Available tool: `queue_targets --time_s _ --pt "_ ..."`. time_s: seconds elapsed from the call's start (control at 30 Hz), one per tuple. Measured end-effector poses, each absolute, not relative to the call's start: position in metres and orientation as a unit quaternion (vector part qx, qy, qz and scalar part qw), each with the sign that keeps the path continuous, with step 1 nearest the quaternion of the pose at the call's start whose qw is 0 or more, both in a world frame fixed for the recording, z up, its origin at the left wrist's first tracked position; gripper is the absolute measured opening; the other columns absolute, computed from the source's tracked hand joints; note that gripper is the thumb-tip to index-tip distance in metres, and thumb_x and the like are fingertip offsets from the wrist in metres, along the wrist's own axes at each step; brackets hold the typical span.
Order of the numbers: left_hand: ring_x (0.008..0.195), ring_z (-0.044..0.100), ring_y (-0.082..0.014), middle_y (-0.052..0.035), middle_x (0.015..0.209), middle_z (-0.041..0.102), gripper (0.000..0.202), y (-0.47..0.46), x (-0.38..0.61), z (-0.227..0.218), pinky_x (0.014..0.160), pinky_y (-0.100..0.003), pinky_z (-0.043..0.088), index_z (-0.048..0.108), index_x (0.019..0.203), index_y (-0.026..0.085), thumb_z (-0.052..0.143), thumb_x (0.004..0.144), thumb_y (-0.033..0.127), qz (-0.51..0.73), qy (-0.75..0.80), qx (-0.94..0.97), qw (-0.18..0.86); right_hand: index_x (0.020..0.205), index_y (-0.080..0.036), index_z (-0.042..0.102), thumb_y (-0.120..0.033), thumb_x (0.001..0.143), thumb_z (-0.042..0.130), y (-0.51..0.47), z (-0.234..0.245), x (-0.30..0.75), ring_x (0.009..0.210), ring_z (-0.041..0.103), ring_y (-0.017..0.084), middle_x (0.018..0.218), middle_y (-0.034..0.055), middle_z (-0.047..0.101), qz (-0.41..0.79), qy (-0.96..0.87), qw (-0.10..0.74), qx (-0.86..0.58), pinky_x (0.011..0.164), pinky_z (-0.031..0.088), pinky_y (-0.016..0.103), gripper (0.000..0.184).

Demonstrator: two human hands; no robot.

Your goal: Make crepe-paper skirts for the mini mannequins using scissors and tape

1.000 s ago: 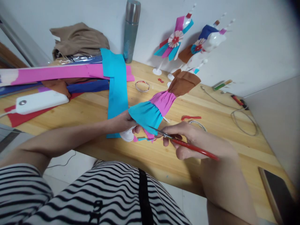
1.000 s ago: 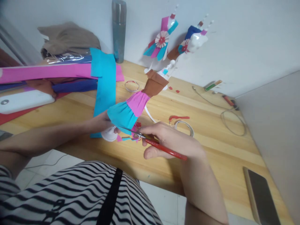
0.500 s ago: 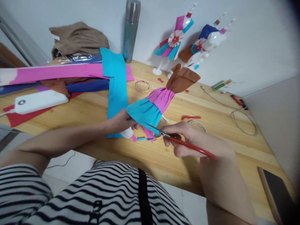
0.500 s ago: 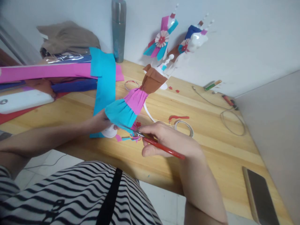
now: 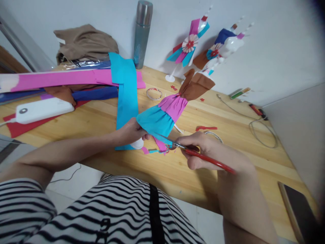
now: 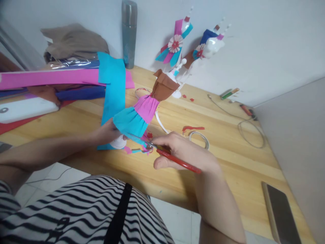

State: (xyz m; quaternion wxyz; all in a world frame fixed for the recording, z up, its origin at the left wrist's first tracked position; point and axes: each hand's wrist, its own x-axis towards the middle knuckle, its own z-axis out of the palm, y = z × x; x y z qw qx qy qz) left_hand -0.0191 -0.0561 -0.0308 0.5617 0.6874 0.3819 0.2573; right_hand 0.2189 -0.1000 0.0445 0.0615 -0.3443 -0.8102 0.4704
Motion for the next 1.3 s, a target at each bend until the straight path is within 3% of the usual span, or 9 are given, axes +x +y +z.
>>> queue_targets --time_s 0.47,0.7,0.97,1.3 --pt "0.058 0.056 -0.0101 0.0001 0.061 0.063 0.018 -0.055 -0.017 -0.030 0.060 -0.021 0.046 0.056 0.061 0.014 0.048 0.076 0.010 0.259 0.400 0.673 0.565 0.082 -0.013 0.065 -0.057 0.079 0.060 -0.101 0.051 0.215 0.049 0.029 0.007 0.050 -0.0063 0.038 0.458 -0.796 0.036 -0.395 0.045 0.023 0.022 0.044" --pt "0.059 0.061 -0.0118 -0.0012 0.065 0.067 0.018 -0.055 -0.015 -0.043 0.058 -0.022 0.048 0.064 0.074 0.015 0.054 0.083 0.027 0.265 0.394 0.655 0.588 0.083 -0.013 0.065 -0.053 0.079 0.061 -0.102 0.049 0.217 0.047 0.030 0.007 0.051 -0.0061 0.040 0.429 -0.814 0.042 -0.388 0.045 0.023 0.022 0.041" --pt "0.057 0.060 -0.0104 -0.0004 0.060 0.065 0.022 -0.057 -0.019 -0.031 0.058 -0.020 0.047 0.060 0.059 0.013 0.050 0.078 0.010 0.247 0.402 0.655 0.591 0.081 -0.012 0.059 -0.049 0.078 0.064 -0.103 0.047 0.222 0.054 0.043 0.009 0.068 0.0012 0.058 0.402 -0.836 0.012 -0.374 0.049 0.032 0.022 0.037" --pt "0.054 0.057 -0.0096 0.0013 0.056 0.062 0.021 -0.062 -0.018 -0.009 0.054 -0.019 0.044 0.057 0.057 0.012 0.047 0.073 0.003 0.258 0.406 0.651 0.587 0.088 -0.014 0.060 -0.057 0.082 0.056 -0.099 0.048 0.219 0.052 0.045 0.010 0.068 0.0006 0.058 0.421 -0.837 0.034 -0.349 0.050 0.033 0.022 0.043"
